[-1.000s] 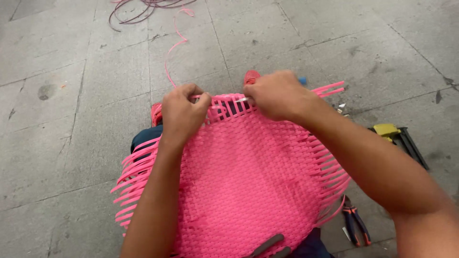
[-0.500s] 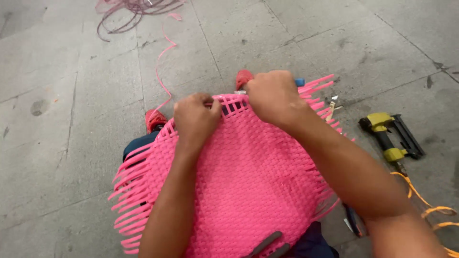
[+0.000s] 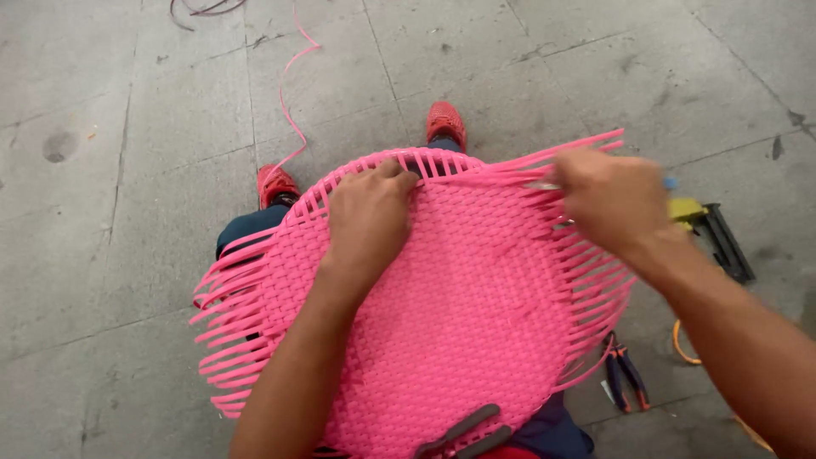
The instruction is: The recorder weaves a pink plastic chair seat by interlacing strips using a small hook tool and occasionally trimming with scissors.
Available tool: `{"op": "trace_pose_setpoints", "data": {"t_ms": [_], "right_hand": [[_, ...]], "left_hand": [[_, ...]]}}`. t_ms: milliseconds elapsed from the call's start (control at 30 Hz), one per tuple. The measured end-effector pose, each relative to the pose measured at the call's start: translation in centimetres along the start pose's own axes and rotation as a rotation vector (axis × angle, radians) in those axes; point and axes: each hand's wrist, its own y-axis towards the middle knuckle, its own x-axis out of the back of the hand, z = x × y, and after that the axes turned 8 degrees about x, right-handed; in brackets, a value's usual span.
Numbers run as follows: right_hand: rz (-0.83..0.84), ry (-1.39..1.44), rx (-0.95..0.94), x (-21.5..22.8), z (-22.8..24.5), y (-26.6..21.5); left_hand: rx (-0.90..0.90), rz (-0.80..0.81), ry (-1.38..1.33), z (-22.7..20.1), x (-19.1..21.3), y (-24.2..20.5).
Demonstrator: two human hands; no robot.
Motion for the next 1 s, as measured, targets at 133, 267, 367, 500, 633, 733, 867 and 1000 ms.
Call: {"op": "trace_pose_setpoints", "data": {"t_ms": [133, 267, 367, 500, 633, 733, 867, 1000], "right_hand": [[-0.018, -0.114, -0.085, 6.4, 0.0, 0.2], [-0.208, 0.146, 0.044, 10.8, 4.3, 2.5], [-0.205, 0.229, 0.021, 11.6, 5.7, 4.8], [-0.125, 0.254, 0.04, 8.7, 3.8, 6.8], [0.227, 0.06, 0.196, 4.8, 3.9, 10.1], [0.385, -0.164, 0.241, 2.6, 3.9, 11.5], [0.56, -0.337, 0.291, 1.6, 5.2, 12.5], [0.598, -0.422, 0.353, 0.1, 5.2, 13.3]], "left_hand": [[0.012, 0.16, 0.11, -1.0, 0.5, 1.2], [0.101, 0.198, 0.165, -3.5, 1.9, 3.2], [-0.33, 0.025, -0.877, -4.6, 2.7, 3.3], [-0.061, 0.134, -1.327, -3.0, -0.4, 1.3], [0.401, -0.126, -0.836, -1.8, 0.2, 3.8], [0.379, -0.253, -0.634, -0.8, -1.3, 4.7], [0.446, -0.268, -0.48, -0.8, -1.8, 4.6], [0.375, -0.337, -0.479, 0.3, -3.0, 4.5]]}}
